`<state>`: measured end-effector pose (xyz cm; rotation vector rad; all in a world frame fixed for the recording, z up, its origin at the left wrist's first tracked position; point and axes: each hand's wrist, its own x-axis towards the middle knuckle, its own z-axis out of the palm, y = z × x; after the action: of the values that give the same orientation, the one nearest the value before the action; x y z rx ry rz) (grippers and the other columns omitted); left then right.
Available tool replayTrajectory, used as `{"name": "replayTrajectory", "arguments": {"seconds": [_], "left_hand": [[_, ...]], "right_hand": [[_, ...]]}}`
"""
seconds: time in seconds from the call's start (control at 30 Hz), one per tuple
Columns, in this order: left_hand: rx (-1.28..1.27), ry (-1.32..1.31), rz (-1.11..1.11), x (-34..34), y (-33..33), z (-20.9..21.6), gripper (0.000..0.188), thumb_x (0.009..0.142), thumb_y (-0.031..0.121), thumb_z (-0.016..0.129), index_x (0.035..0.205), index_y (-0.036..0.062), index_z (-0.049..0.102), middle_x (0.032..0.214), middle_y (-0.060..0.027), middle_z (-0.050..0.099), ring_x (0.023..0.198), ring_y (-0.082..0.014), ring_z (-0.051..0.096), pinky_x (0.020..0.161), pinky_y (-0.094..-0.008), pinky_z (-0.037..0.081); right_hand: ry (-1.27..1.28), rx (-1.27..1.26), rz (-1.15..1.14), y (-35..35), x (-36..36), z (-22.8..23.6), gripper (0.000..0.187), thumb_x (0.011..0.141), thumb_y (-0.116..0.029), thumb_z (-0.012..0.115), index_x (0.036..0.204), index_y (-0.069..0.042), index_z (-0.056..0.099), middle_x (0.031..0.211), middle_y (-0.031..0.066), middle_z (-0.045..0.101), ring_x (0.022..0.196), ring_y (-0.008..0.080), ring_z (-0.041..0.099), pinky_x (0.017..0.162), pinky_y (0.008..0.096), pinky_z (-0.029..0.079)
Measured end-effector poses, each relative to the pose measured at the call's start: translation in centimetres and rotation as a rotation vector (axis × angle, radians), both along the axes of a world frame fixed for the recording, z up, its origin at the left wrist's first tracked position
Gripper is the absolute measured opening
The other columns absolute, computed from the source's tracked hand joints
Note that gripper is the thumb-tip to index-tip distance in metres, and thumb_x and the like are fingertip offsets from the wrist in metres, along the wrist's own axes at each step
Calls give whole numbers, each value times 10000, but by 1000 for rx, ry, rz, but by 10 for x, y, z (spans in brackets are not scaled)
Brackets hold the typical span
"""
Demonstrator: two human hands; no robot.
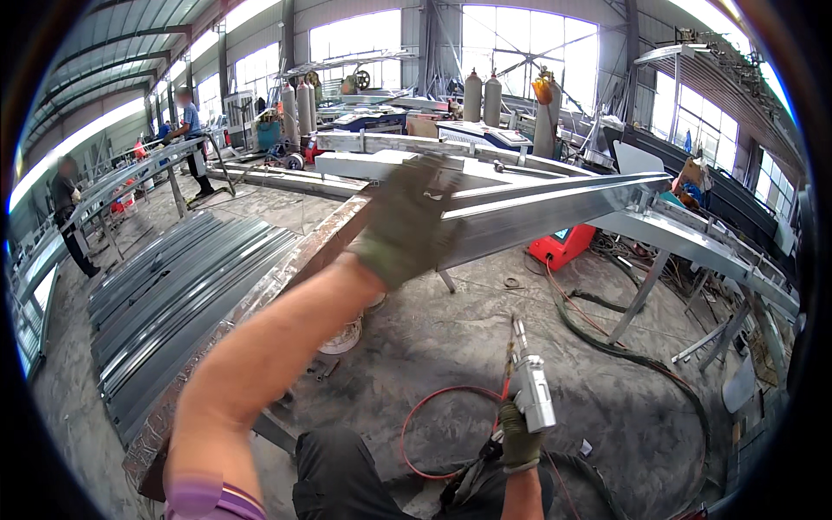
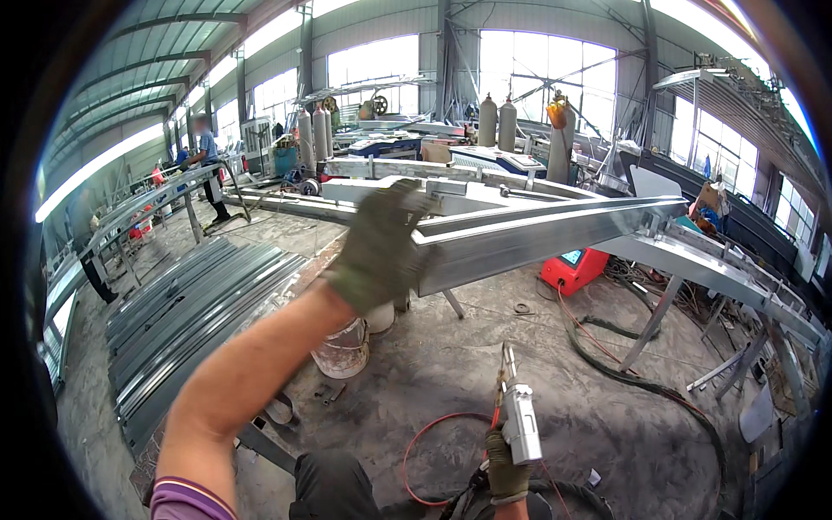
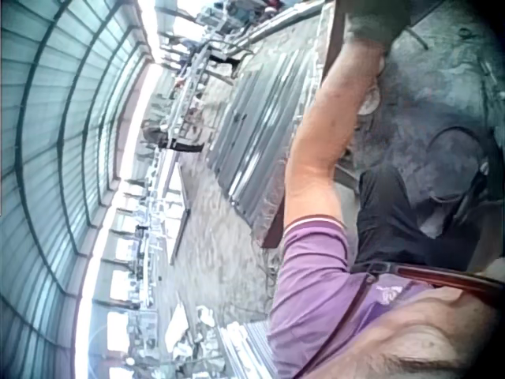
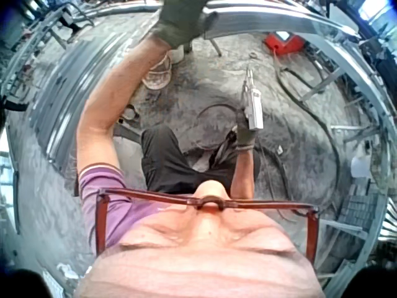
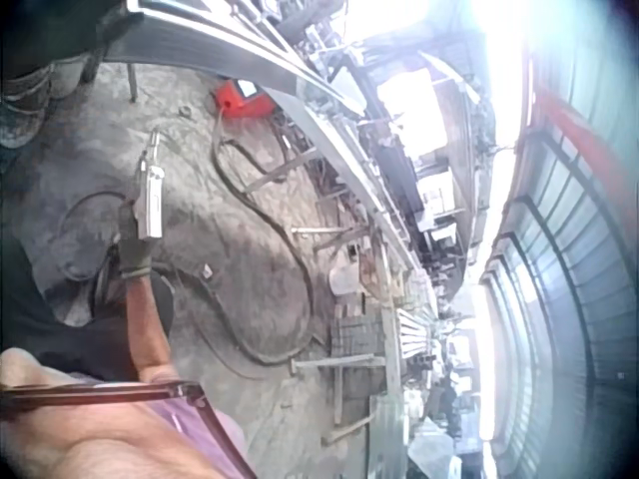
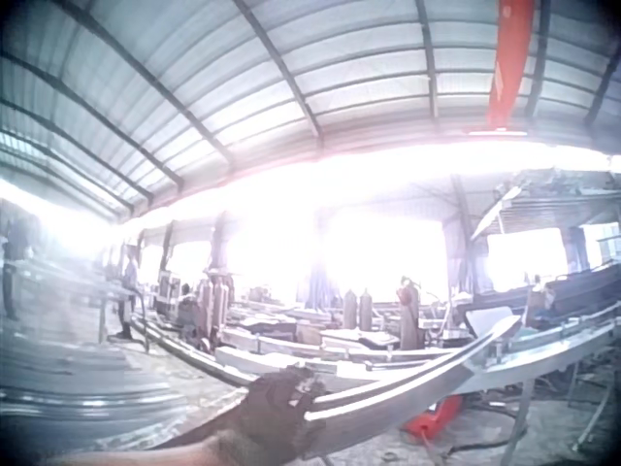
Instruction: The person positions and aligns rectangular metal frame pieces on a workbench, then uses a welding torch to join the corners. They repeatedly reposition the frame and weld different joints, creating a larger assembled structure.
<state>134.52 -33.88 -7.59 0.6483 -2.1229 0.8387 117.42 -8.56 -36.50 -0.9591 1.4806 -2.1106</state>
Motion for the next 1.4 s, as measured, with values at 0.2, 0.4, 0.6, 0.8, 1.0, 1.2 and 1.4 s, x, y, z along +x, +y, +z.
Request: {"name": "replayTrajectory", "arguments": {"seconds": [0.2, 0.4, 0.6, 0.8, 1.0, 1.2, 1.4], "left_hand": [[627, 23, 134, 147, -58, -56, 645, 974, 515, 741, 1296, -33, 633, 1202, -248, 685, 1184, -438, 648, 1024, -510, 527], [722, -101, -132, 186, -76, -161, 499, 922, 457, 792, 1270, 106, 721, 1238, -166, 729, 1185, -400, 668, 1033, -493, 510], [824, -223, -137, 169, -86, -169, 702, 944, 565, 743, 1395, 37, 643, 1368, -220, 675, 1321, -431, 596, 1114, -500, 461], [942, -139, -563, 145, -24, -127, 914, 982, 588, 727, 1578, -41, 435, 1603, -314, 456, 1507, -449, 451, 1266, -503, 352], [972, -44, -1233, 91, 56, -89, 1084, 954, 434, 824, 1689, -60, 199, 1710, -346, 278, 1614, -466, 276, 1319, -489, 248], [1118, -16, -1264, 98, 66, -127, 1118, 939, 427, 830, 1700, -45, 161, 1759, -336, 129, 1663, -479, 67, 1328, -517, 186], [1136, -30, -1286, 100, 57, -131, 1116, 952, 398, 811, 1708, -45, 120, 1767, -334, 104, 1667, -474, 27, 1333, -516, 151]], "right_hand": [[99, -42, -29, 4, 25, 81, 244, 972, -2, 750, 1212, -14, 711, 979, 9, 701, 811, 90, 650, 697, 266, 537], [62, 12, 1, -9, 79, 131, 215, 986, 1, 737, 1198, -15, 706, 944, -1, 678, 760, 79, 627, 656, 260, 522], [284, 97, -76, -18, 93, 108, 261, 996, -13, 740, 1252, -30, 692, 918, 16, 674, 742, 110, 617, 637, 286, 518], [554, 109, -227, -38, 113, 111, 211, 944, -4, 773, 1150, -15, 727, 998, 117, 737, 851, 257, 699, 755, 386, 570], [95, -104, 119, -38, 119, 77, 426, 1054, -72, 684, 1464, -57, 570, 1287, 78, 686, 1061, 166, 662, 849, 331, 560], [167, -223, 147, -59, 136, 81, 361, 1060, -180, 719, 1337, 16, 597, 1100, 22, 619, 968, 95, 607, 783, 259, 523], [57, -320, 110, -75, 149, 87, 239, 1057, -166, 713, 1187, 14, 625, 983, 12, 614, 853, 75, 583, 698, 258, 509]]}}
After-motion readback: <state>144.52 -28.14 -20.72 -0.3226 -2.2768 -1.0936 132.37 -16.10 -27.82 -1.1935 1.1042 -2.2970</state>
